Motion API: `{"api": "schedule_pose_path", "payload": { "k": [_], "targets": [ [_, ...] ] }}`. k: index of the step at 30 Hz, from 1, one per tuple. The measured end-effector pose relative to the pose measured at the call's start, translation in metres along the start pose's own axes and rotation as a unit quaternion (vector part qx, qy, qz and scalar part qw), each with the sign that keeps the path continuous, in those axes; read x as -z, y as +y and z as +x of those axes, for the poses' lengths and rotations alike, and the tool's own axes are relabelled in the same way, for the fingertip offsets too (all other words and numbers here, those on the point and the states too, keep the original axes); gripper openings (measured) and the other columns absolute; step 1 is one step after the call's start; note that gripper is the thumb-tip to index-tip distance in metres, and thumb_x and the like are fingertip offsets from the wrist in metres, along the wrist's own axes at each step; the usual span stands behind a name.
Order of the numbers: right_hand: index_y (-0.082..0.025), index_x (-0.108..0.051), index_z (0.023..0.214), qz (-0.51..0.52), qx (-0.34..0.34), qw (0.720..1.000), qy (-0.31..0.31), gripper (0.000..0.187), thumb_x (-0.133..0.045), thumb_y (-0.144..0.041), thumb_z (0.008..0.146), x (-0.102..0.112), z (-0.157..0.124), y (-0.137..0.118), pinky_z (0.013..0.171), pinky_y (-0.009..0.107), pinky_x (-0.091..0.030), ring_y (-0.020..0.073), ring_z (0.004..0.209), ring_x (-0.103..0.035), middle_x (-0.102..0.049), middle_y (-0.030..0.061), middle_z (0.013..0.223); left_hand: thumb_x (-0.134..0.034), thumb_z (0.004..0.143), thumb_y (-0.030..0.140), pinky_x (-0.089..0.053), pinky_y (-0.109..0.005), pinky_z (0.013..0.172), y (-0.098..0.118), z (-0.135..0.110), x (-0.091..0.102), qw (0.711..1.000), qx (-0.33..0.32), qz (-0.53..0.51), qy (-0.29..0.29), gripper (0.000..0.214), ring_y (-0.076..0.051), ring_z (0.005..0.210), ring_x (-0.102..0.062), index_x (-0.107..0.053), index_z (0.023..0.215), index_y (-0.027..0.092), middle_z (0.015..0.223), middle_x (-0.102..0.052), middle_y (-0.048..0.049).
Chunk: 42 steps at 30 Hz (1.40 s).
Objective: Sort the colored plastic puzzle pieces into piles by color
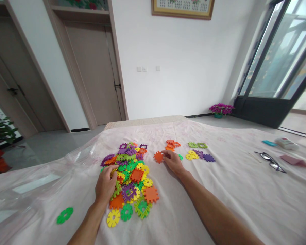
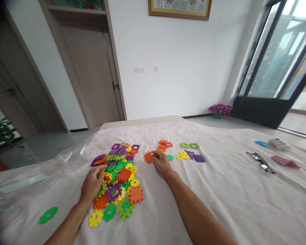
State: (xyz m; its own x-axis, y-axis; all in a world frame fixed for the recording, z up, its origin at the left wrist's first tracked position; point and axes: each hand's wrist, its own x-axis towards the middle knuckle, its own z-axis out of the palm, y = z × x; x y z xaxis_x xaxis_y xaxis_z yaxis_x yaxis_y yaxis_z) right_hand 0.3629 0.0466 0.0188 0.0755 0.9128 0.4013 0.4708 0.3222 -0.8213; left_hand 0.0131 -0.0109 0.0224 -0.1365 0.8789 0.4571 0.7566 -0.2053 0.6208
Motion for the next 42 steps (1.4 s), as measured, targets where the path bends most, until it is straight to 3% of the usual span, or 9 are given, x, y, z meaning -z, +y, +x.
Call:
{"api": "schedule_pose_path", "payload": {
  "k": [42],
  "targets": [
    [-0.016, -0.074, 0.102, -0.055, 0.014, 0.998, -0.027, 0.035, -0.052, -0.014, 0.075, 0.0004, 0.0028, 0.0039, 0.072, 0.027, -0.046, 0.0183, 0.079, -0.065, -0.075, 0.0039, 0.088, -0.046, 0.087, 0.032, -0.045, -0.042, 0.106, 0.0009, -0.0001, -0.0002, 1.000, 0.001, 0.001, -0.003, 0.033, -0.024, 0.114, -0.060, -0.070, 0.109, 0.023, 0.118, -0.067, -0.0062]
  ]
}}
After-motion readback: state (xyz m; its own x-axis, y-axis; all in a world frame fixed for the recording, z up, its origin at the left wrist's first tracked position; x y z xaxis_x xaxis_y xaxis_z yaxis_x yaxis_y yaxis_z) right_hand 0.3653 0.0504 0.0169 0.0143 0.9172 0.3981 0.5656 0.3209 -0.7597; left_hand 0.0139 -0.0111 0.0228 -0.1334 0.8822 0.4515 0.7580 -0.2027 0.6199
